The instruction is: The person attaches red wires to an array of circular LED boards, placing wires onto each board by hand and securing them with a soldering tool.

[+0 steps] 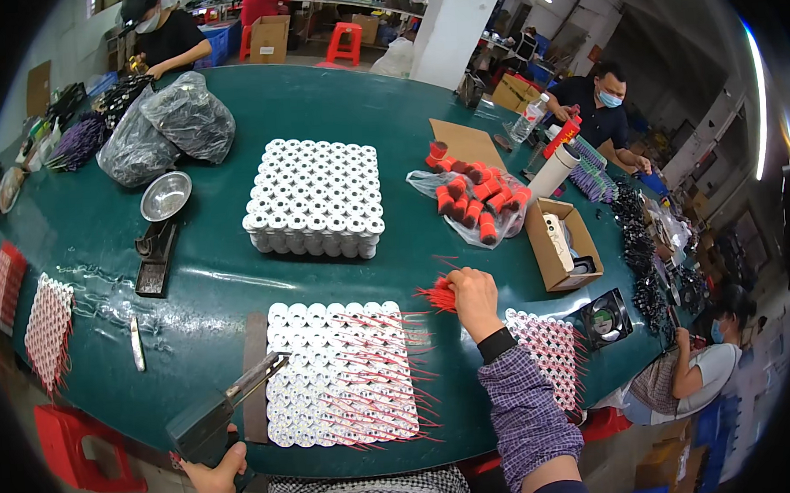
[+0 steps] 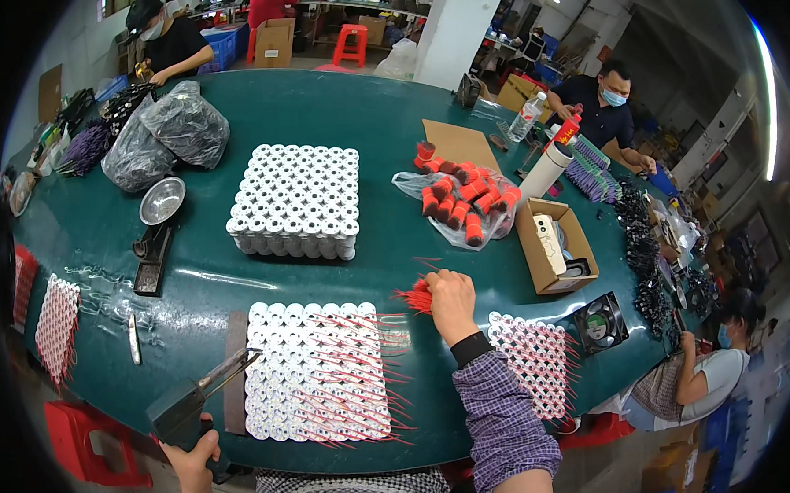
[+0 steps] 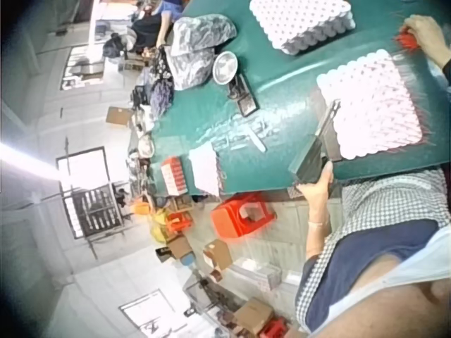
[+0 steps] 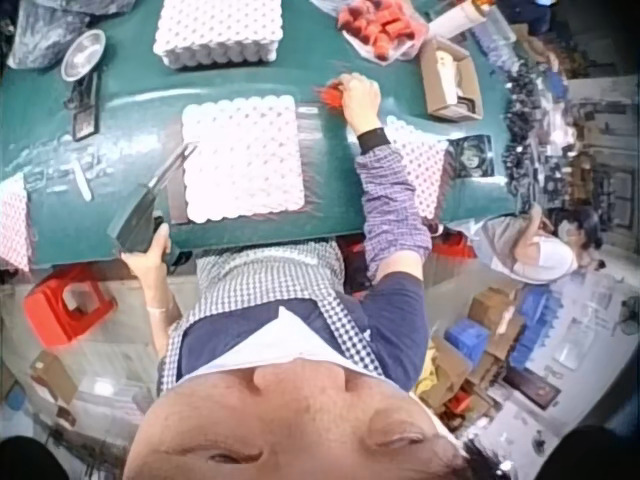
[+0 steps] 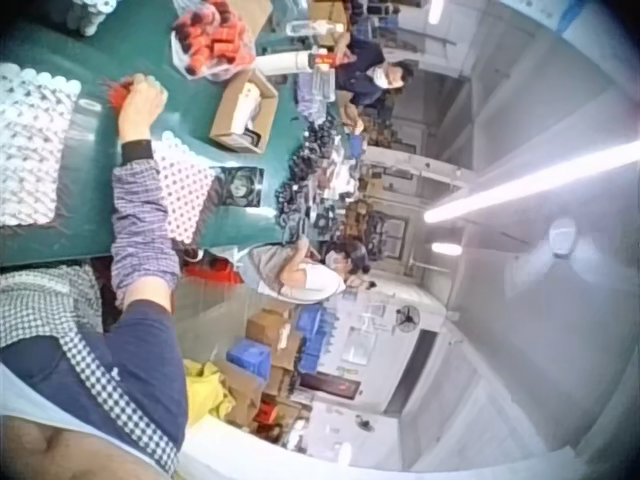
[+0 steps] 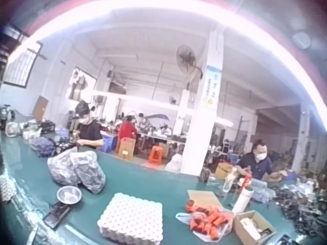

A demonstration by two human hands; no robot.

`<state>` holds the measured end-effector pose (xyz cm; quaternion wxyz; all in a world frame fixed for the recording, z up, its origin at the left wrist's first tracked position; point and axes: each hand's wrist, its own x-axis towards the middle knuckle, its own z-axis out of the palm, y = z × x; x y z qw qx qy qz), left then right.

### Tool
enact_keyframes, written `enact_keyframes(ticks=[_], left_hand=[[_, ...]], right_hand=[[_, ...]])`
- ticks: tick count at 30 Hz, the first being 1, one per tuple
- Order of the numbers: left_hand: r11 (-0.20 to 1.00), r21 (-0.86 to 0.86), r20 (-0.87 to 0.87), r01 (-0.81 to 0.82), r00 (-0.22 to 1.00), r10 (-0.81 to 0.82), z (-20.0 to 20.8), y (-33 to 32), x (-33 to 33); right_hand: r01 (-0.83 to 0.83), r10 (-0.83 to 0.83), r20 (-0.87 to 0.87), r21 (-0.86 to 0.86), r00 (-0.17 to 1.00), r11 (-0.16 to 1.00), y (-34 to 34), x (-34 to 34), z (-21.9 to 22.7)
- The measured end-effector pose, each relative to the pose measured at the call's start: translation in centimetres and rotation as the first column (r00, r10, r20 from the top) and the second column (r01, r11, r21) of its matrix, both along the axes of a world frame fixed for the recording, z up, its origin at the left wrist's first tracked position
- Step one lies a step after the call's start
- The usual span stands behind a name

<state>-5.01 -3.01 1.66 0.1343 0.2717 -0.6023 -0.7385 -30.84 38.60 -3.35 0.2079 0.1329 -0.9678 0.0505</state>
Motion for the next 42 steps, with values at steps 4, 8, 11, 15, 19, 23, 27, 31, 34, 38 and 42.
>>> enact_keyframes(ticks=[4, 8, 11, 15, 19, 23, 27, 31, 34, 38, 42], left_hand=[[0.999, 0.034, -0.026, 0.026, 0.999, -0.025, -0.5, 0.0, -0.4], [0.999, 0.039, -0.026, 0.038, 0.999, -0.037, -0.6, 0.0, -0.6], [0.998, 0.042, -0.020, 0.037, 0.999, -0.036, -0.4, -0.2, -0.7], [0.999, 0.030, -0.006, 0.031, 0.999, -0.031, 0.2, -0.4, -1.2], [0.998, 0.018, -0.038, 0.064, 0.997, -0.063, 0.8, -0.6, -1.5], [0.996, 0.012, -0.062, 0.092, 0.994, -0.091, 1.1, -0.8, -1.5], [0.998, 0.035, -0.021, 0.044, 0.999, -0.043, 1.4, -1.1, -2.0], [0.989, 0.128, -0.086, 0.068, 0.995, -0.058, 1.0, -1.4, -3.6], [0.983, 0.172, -0.096, 0.068, 0.994, -0.052, 2.0, -1.0, -5.2], [0.974, 0.159, -0.068, 0.160, 0.986, -0.151, 2.6, -0.5, -6.7], [0.973, 0.034, -0.026, 0.229, 0.973, -0.229, 2.6, 0.3, -7.7]], right_hand=[[-0.038, 0.041, -0.061, 0.049, 0.997, 0.998, -0.2, 0.4, 0.1], [-0.051, 0.058, -0.081, 0.087, 0.995, 0.995, -0.5, 0.4, 0.5], [-0.059, 0.072, -0.074, 0.168, 0.995, 0.984, -1.5, 0.3, 2.4], [-0.173, 0.209, -0.042, 0.414, 0.977, 0.894, -5.5, -0.7, 5.7], [-0.288, 0.206, 0.201, 0.648, 0.958, 0.705, -10.2, -1.6, 5.3], [-0.353, 0.136, 0.337, 0.749, 0.932, 0.560, -13.2, -1.3, 4.9], [-0.368, 0.172, 0.346, 0.649, 0.922, 0.666, -13.1, -2.0, 5.2], [-0.334, 0.309, 0.138, 0.522, 0.941, 0.785, -13.4, -0.8, 6.5], [-0.425, 0.423, 0.047, 0.117, 0.905, 0.898, -15.0, 0.9, 6.4], [-0.452, 0.465, 0.013, -0.210, 0.885, 0.867, -17.0, 2.8, 4.6], [-0.408, 0.436, 0.044, -0.277, 0.899, 0.870, -17.4, 4.1, 3.7]])
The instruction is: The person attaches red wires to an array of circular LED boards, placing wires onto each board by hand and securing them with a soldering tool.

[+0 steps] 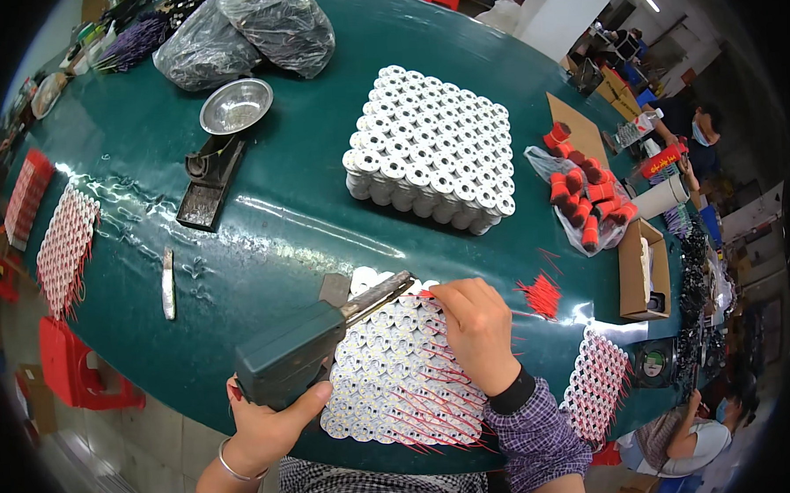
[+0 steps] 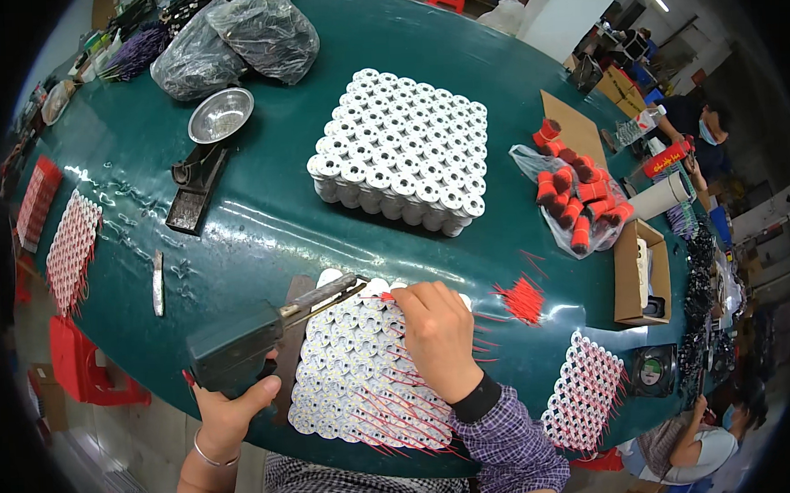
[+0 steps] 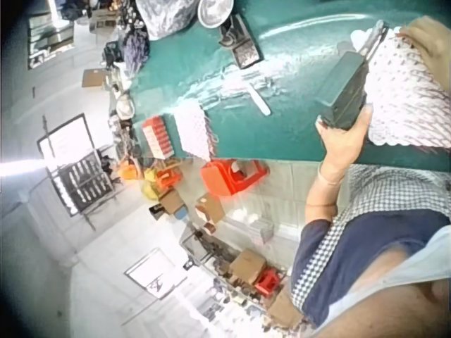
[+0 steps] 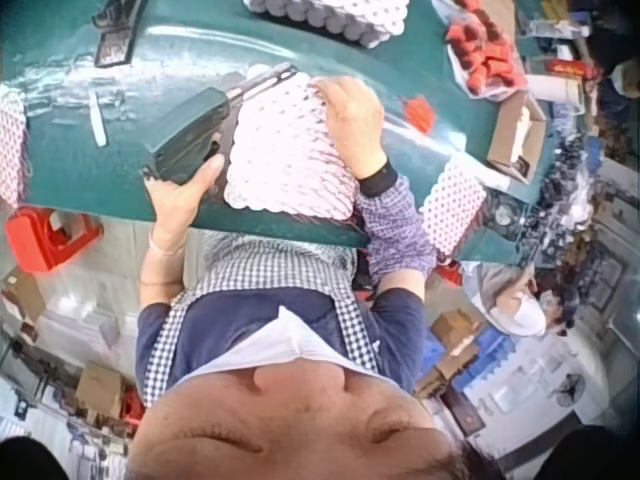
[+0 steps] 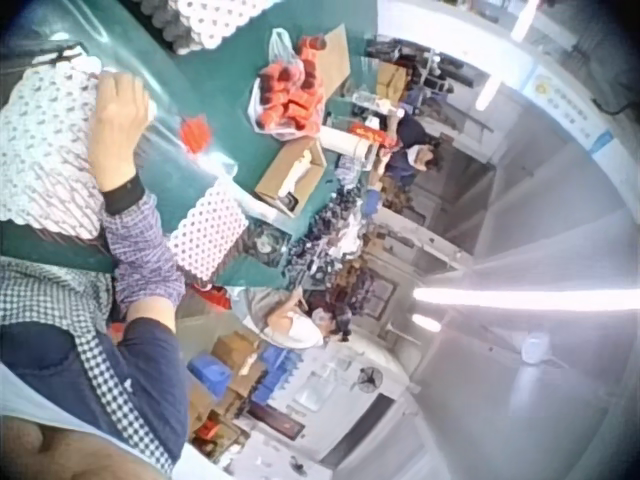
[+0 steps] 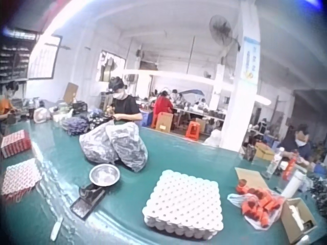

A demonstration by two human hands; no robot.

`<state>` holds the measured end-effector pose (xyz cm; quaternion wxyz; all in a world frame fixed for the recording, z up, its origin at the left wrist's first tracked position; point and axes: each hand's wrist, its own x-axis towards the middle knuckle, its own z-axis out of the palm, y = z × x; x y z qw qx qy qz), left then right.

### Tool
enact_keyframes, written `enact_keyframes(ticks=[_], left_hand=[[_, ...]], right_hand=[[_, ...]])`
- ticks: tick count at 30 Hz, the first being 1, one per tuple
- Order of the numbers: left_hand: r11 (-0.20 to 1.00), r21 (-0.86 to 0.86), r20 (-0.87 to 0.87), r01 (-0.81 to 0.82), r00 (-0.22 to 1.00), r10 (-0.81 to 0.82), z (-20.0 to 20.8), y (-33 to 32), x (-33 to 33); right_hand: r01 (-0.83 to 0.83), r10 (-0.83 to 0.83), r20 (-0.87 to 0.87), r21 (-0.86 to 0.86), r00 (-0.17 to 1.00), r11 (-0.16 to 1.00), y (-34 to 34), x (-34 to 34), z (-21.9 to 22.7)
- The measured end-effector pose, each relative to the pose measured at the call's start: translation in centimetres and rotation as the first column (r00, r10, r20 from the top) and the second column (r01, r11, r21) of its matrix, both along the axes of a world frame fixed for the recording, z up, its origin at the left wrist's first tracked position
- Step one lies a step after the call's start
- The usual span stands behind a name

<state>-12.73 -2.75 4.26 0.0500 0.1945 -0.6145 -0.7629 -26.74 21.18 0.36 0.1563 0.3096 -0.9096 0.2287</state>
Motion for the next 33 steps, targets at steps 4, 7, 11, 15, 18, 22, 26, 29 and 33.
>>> enact_keyframes(ticks=[4, 7, 11, 15, 18, 22, 26, 29, 33], left_hand=[[0.996, -0.073, -0.025, 0.043, 0.999, -0.045, -1.2, 0.4, -0.2], [0.994, -0.094, -0.012, 0.052, 0.998, -0.054, -1.7, 0.7, -0.5], [0.988, -0.145, -0.028, 0.048, 0.998, -0.053, -1.6, 0.6, -0.6], [0.993, -0.118, -0.003, 0.002, 1.000, -0.002, -1.4, 0.7, -0.4], [0.996, -0.085, -0.010, -0.020, 1.000, 0.019, -1.2, 0.8, -0.4], [0.992, -0.124, -0.030, -0.010, 1.000, 0.007, -1.2, 0.8, -0.1], [0.992, -0.121, -0.004, -0.039, 0.999, 0.039, -0.9, 0.6, 0.3], [0.997, -0.067, 0.083, -0.047, 0.995, 0.053, -0.8, 0.5, 0.2], [0.998, -0.024, 0.039, -0.064, 0.997, 0.065, -1.2, 0.1, 0.4]], right_hand=[[0.005, -0.006, -0.046, -0.011, 0.999, 1.000, -0.1, 0.5, -1.0], [0.017, -0.015, -0.088, 0.028, 0.996, 0.999, -0.1, 0.7, -1.0], [0.060, -0.041, -0.180, 0.103, 0.983, 0.993, 0.7, 0.6, 0.3], [0.155, -0.057, -0.277, 0.346, 0.959, 0.926, 1.7, -1.8, 2.5], [0.128, 0.042, -0.262, 0.598, 0.964, 0.791, 1.2, -3.7, 2.8], [0.061, 0.181, -0.258, 0.713, 0.949, 0.699, 0.3, -4.6, -0.3], [0.055, 0.177, -0.246, 0.716, 0.953, 0.696, 0.5, -4.8, -0.6], [0.037, 0.165, -0.251, 0.644, 0.954, 0.764, 0.9, -4.3, 0.2], [-0.043, 0.090, -0.111, 0.371, 0.990, 0.928, -0.3, -1.4, 1.2]])
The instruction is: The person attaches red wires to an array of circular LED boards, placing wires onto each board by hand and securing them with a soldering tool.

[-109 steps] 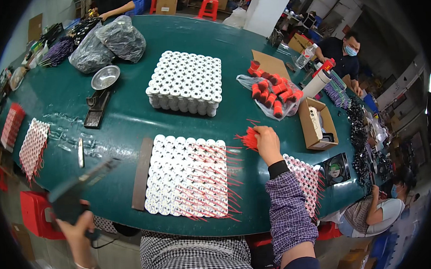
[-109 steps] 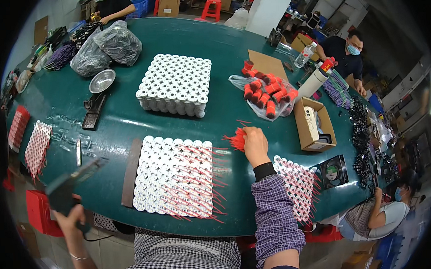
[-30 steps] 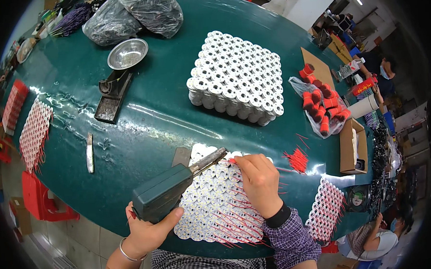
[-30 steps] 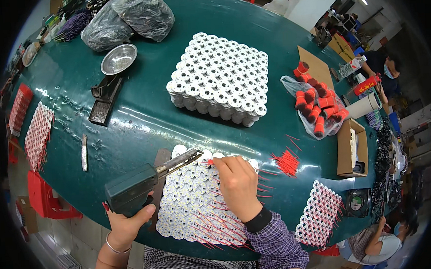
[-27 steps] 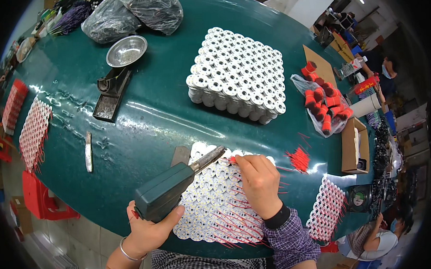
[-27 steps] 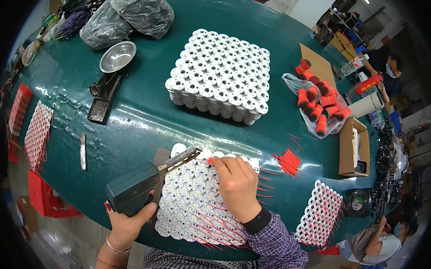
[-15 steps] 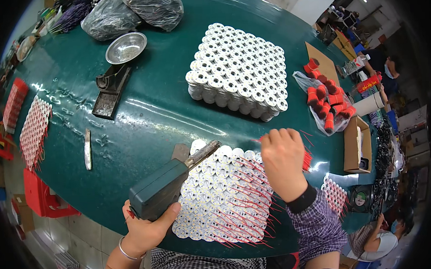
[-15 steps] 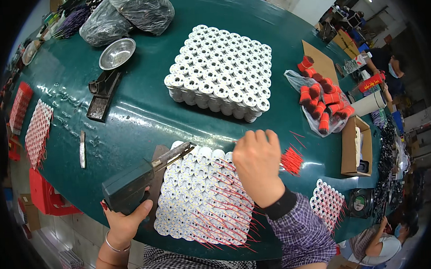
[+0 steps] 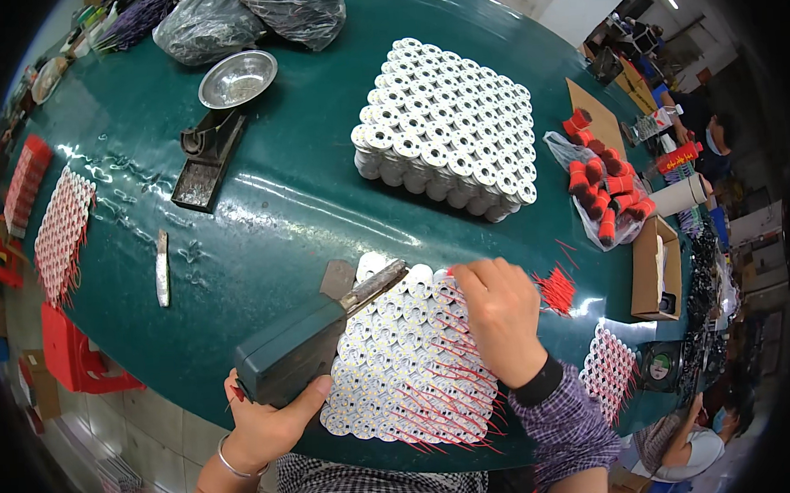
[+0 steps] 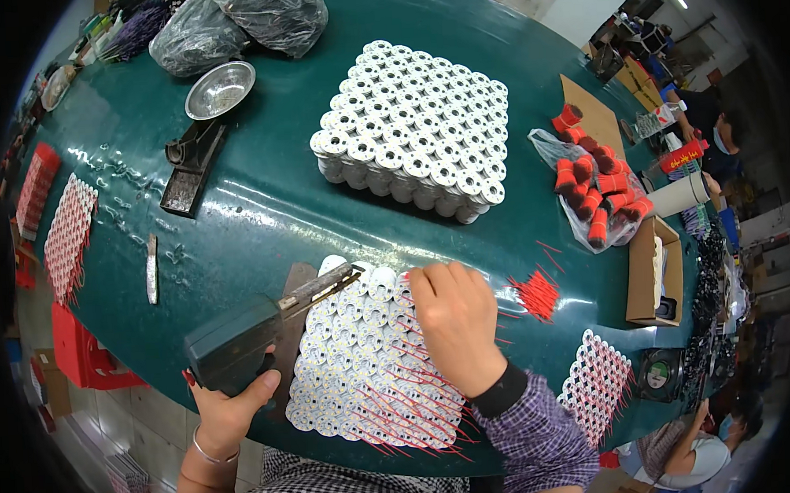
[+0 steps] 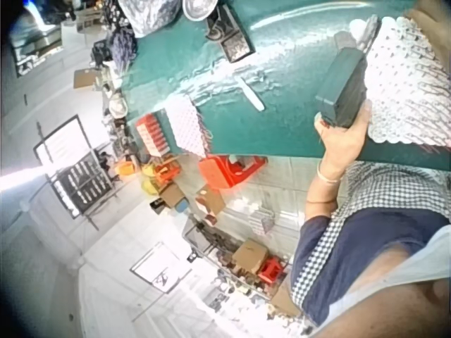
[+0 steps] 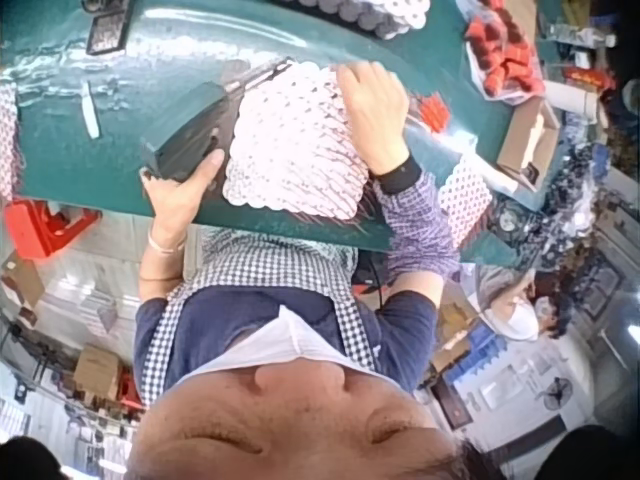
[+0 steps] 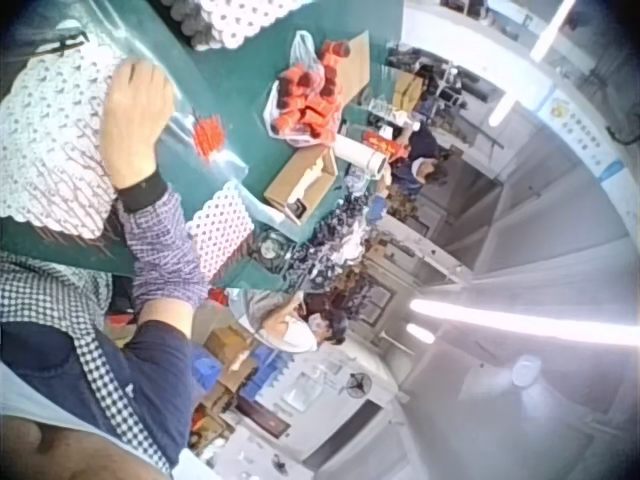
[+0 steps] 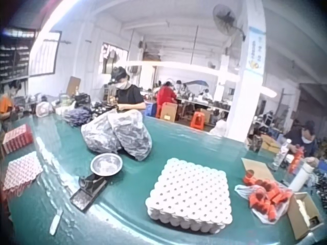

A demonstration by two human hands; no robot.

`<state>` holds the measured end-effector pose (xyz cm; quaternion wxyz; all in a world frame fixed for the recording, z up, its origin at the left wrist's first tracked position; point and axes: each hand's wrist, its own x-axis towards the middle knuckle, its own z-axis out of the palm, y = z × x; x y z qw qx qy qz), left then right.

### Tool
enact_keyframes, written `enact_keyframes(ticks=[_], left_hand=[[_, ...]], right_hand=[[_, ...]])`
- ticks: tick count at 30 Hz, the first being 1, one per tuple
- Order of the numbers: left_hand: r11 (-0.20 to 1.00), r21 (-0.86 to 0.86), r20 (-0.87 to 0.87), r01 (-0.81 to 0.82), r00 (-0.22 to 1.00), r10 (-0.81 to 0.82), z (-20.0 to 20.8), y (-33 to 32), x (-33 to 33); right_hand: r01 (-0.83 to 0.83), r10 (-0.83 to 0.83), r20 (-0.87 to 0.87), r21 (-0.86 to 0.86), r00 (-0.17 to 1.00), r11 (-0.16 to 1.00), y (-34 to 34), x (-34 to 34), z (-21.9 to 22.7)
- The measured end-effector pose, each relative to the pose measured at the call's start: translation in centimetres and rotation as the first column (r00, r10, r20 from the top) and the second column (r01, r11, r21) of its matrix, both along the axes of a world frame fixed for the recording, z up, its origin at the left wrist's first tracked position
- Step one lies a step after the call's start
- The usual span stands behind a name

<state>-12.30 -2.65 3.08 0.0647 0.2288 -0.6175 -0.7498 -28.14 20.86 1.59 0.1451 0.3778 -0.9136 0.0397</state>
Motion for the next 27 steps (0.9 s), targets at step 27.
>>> enact_keyframes(ticks=[27], left_hand=[[0.913, -0.339, -0.129, 0.226, 0.950, -0.283, -3.0, 0.9, -1.8]], right_hand=[[0.006, -0.005, 0.004, -0.265, 1.000, 0.964, -0.3, 2.1, -3.1]])
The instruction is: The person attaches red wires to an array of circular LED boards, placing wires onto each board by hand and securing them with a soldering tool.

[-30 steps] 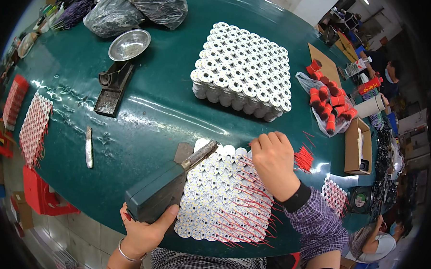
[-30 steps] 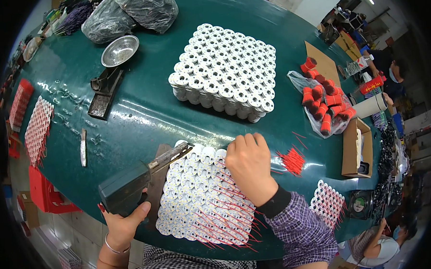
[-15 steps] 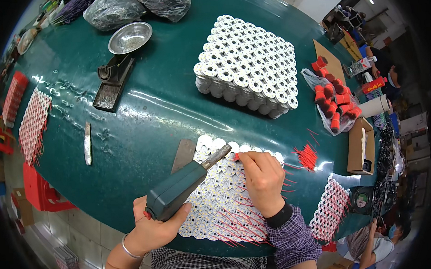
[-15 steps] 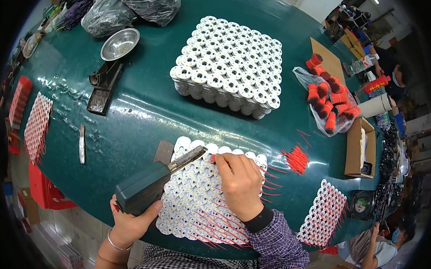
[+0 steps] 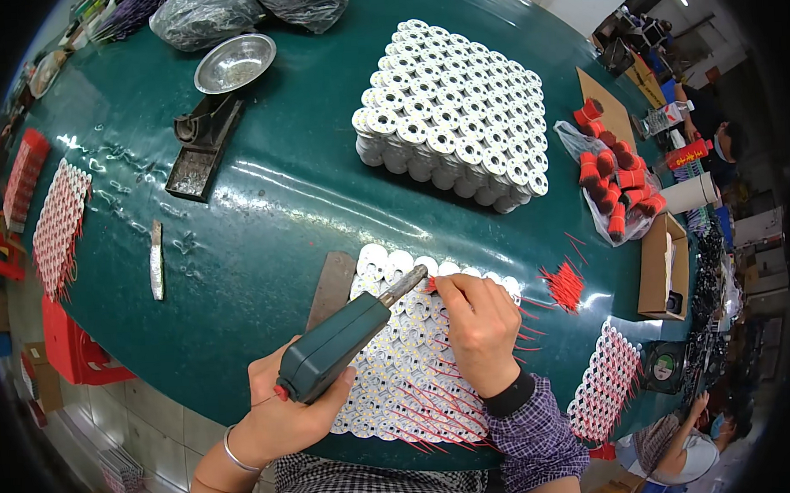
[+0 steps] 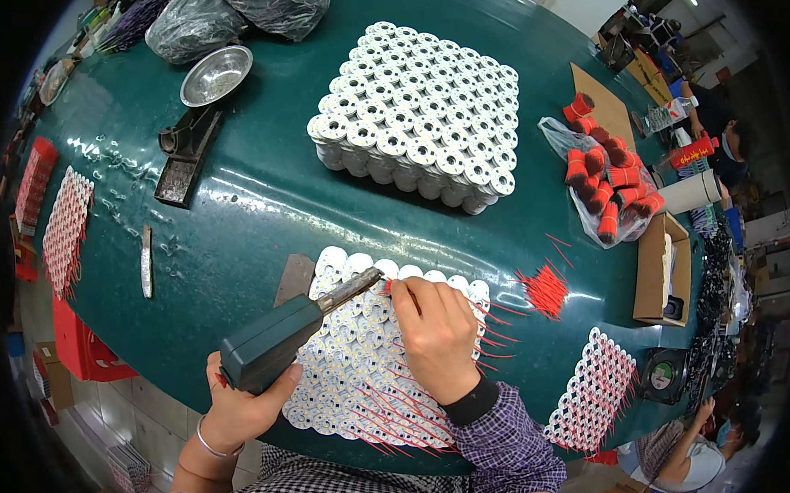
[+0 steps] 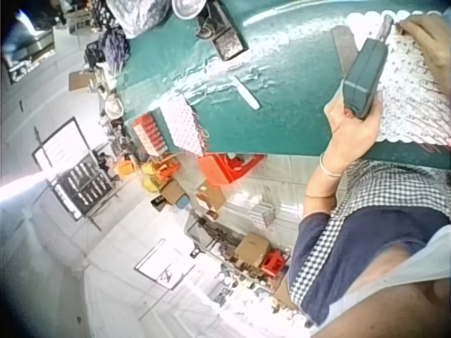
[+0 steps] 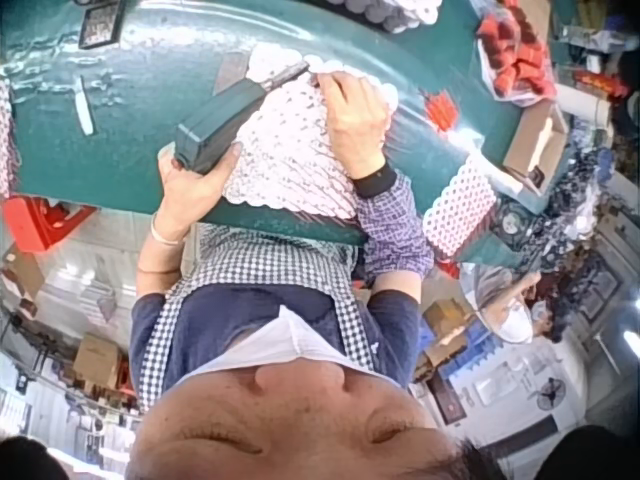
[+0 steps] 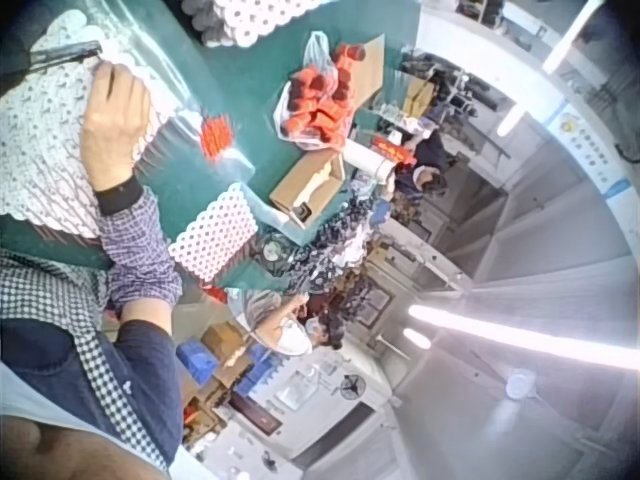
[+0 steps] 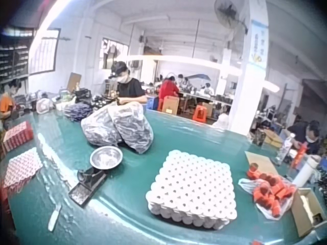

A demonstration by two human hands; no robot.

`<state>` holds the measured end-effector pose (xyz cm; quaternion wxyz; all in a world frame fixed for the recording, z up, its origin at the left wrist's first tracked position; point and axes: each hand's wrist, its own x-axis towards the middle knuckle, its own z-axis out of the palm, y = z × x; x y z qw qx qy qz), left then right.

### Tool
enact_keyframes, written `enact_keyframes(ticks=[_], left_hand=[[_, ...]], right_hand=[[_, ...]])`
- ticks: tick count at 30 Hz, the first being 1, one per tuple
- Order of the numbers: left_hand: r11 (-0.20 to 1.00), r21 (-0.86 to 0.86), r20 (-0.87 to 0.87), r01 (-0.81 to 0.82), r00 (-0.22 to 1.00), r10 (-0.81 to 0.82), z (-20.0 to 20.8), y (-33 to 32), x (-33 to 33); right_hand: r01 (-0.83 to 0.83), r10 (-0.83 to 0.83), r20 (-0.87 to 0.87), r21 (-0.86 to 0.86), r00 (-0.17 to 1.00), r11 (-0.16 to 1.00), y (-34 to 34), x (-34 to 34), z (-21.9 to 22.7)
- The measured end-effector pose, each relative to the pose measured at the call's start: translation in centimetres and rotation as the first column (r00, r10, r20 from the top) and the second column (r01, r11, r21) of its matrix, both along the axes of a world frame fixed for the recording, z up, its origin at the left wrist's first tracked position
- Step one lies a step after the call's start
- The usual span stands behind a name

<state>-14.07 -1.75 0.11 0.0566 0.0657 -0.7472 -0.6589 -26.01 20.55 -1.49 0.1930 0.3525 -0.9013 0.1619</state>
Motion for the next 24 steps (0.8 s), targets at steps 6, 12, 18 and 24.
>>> enact_keyframes(ticks=[6, 12, 18, 24], left_hand=[[0.997, -0.076, -0.021, 0.018, 1.000, -0.019, -0.24, 0.00, -0.20], [0.999, -0.048, 0.040, 0.012, 0.999, -0.011, 0.00, 0.10, -0.17], [0.981, -0.190, 0.013, 0.046, 0.999, -0.044, 0.46, -0.21, -0.33], [0.967, -0.254, -0.069, 0.014, 0.997, -0.032, 0.48, -0.33, 0.33]], right_hand=[[0.025, -0.025, -0.005, -0.030, 1.000, 0.999, -0.31, -0.04, 0.00], [0.030, -0.031, -0.003, -0.028, 1.000, 0.999, -0.28, -0.07, -0.07], [0.017, -0.016, -0.013, 0.014, 1.000, 1.000, -0.14, -0.07, 0.01], [0.030, -0.030, -0.009, 0.009, 1.000, 1.000, -0.34, 0.05, -0.03]])
